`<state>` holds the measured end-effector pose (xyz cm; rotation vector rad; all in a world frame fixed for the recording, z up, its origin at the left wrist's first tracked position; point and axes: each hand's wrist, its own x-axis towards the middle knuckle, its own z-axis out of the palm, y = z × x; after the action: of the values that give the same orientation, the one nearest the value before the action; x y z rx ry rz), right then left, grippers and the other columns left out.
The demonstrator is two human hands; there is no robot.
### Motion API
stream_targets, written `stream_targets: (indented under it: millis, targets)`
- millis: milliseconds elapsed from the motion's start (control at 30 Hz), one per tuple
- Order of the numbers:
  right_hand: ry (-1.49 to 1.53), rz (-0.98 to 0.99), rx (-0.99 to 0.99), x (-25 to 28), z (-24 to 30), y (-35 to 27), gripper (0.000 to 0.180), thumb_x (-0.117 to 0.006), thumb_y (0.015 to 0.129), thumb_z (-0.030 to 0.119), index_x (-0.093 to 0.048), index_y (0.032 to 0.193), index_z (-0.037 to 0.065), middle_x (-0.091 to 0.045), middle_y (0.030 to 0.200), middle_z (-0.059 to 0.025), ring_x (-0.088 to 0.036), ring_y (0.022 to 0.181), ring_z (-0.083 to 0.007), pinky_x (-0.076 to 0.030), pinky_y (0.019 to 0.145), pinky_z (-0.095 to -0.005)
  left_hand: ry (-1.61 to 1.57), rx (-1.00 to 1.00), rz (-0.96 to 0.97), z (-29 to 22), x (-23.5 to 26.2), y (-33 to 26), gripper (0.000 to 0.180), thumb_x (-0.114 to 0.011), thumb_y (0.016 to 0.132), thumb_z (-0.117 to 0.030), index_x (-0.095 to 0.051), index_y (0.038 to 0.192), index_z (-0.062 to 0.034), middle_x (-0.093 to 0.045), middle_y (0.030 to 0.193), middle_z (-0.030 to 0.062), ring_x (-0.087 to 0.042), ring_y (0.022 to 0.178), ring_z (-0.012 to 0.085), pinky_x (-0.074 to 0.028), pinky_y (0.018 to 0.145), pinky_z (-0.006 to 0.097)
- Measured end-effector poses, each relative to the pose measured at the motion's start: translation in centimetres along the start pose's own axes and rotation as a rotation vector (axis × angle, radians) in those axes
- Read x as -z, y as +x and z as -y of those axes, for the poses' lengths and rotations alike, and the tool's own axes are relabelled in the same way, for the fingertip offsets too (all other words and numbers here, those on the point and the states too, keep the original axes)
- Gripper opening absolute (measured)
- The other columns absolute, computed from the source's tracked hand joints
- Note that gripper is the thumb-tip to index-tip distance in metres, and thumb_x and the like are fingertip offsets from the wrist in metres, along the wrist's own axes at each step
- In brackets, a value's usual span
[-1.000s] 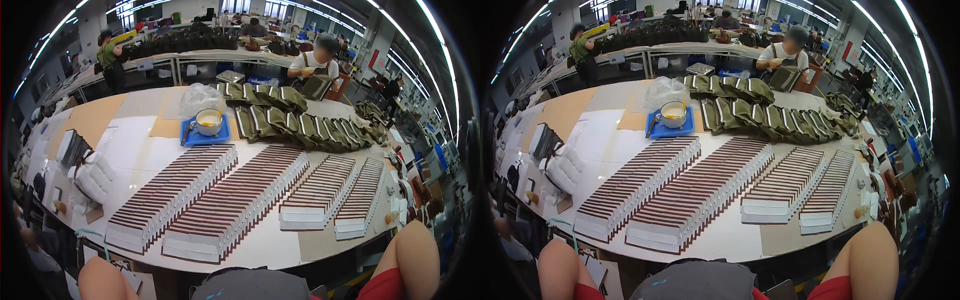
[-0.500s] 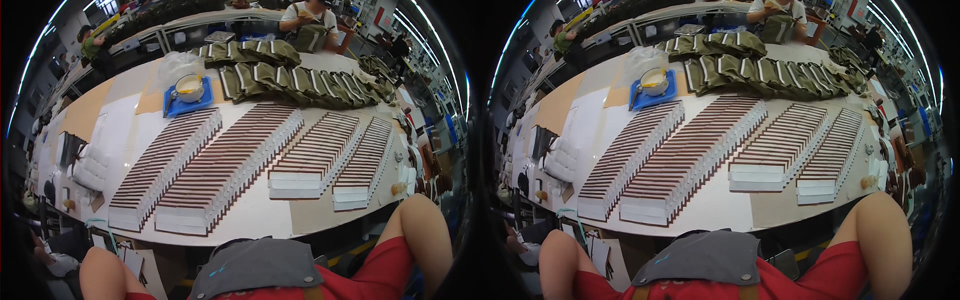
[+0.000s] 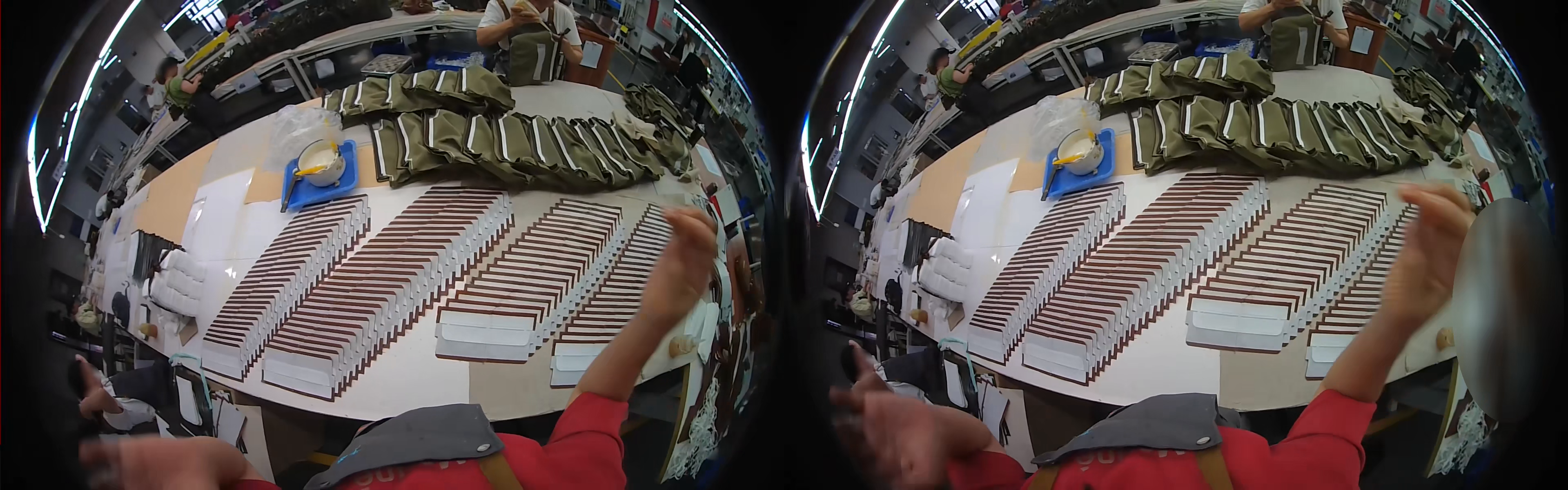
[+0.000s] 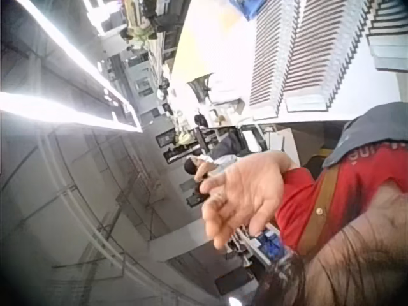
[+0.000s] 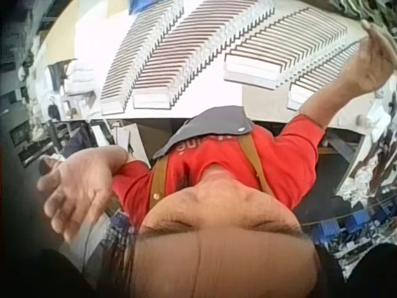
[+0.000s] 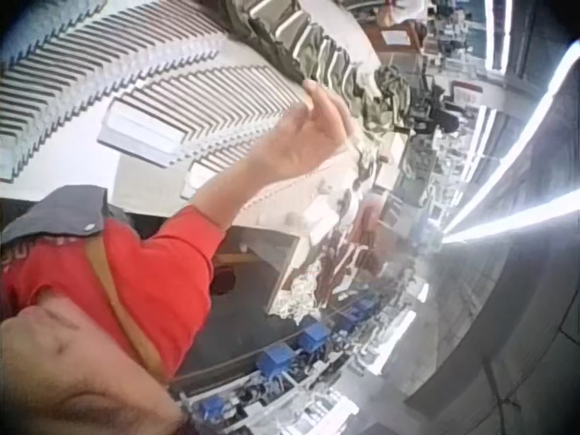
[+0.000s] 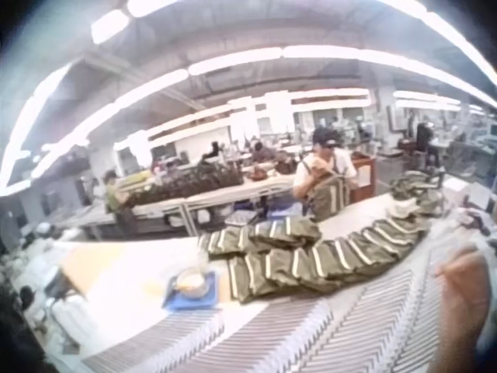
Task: The person arranges multiple rectangular fabric pieces with white and brown stripes on a large white table. They then use a yellow brush to apply a white adhesive substance from a container onto the edges of the fabric pieces, preparing them for assembly.
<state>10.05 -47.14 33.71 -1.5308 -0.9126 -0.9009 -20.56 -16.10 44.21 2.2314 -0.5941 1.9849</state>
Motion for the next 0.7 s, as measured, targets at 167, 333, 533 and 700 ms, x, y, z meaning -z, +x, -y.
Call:
stream_targets:
  millis: [167, 333, 533, 700]
  targets:
    - [0.183, 0.347, -0.61, -10.2, -8.5, -11.0, 0.013, -0.047, 0.079, -0.005, -0.058, 0.085, 0.0, -0.053, 0.078, -0.0057, -0.051, 0.074, -0.0137, -0.041, 0.07, -0.0236, -0.094, 0.999, 0.965, 4.4, -5.3, -14.2, 0.03, -0.051, 0.081, -0.003, -0.049, 0.111, 0.0002, -0.053, 0.106, 0.0152, -0.051, 0.1, 0.0261, -0.037, 0.089, 0.033]
    - [0.367, 0.706, -0.706, -19.4, -7.6, -22.4, 0.014, -0.048, 0.077, -0.001, -0.06, 0.082, 0.002, -0.053, 0.079, -0.01, -0.051, 0.073, -0.0237, -0.041, 0.066, -0.0305, -0.354, 1.416, 1.273, 2.4, -4.8, -30.0, 0.018, -0.051, 0.086, -0.012, -0.059, 0.098, -0.0018, -0.061, 0.096, 0.01, -0.057, 0.09, 0.0177, -0.046, 0.076, 0.028]
    - [0.411, 0.774, -0.643, -29.1, -6.2, -23.9, 0.019, -0.042, 0.076, -0.004, -0.06, 0.08, 0.002, -0.052, 0.078, -0.0128, -0.052, 0.077, -0.0264, -0.042, 0.071, -0.0329, -0.45, 1.21, 1.127, 3.8, -12.9, -39.7, 0.032, -0.053, 0.08, -0.013, -0.051, 0.109, -0.0022, -0.053, 0.109, 0.0164, -0.05, 0.101, 0.0326, -0.039, 0.087, 0.038]
    - [0.213, 0.901, -0.67, -33.7, -8.1, -24.1, 0.016, -0.047, 0.075, 0.006, -0.056, 0.088, 0.004, -0.057, 0.082, -0.017, -0.056, 0.08, -0.0322, -0.043, 0.071, -0.0393, -0.24, 0.863, 0.96, 7.7, -23.0, -44.0, 0.036, -0.051, 0.082, -0.02, -0.048, 0.115, -0.0048, -0.043, 0.124, 0.0161, -0.037, 0.118, 0.0339, -0.027, 0.098, 0.047]
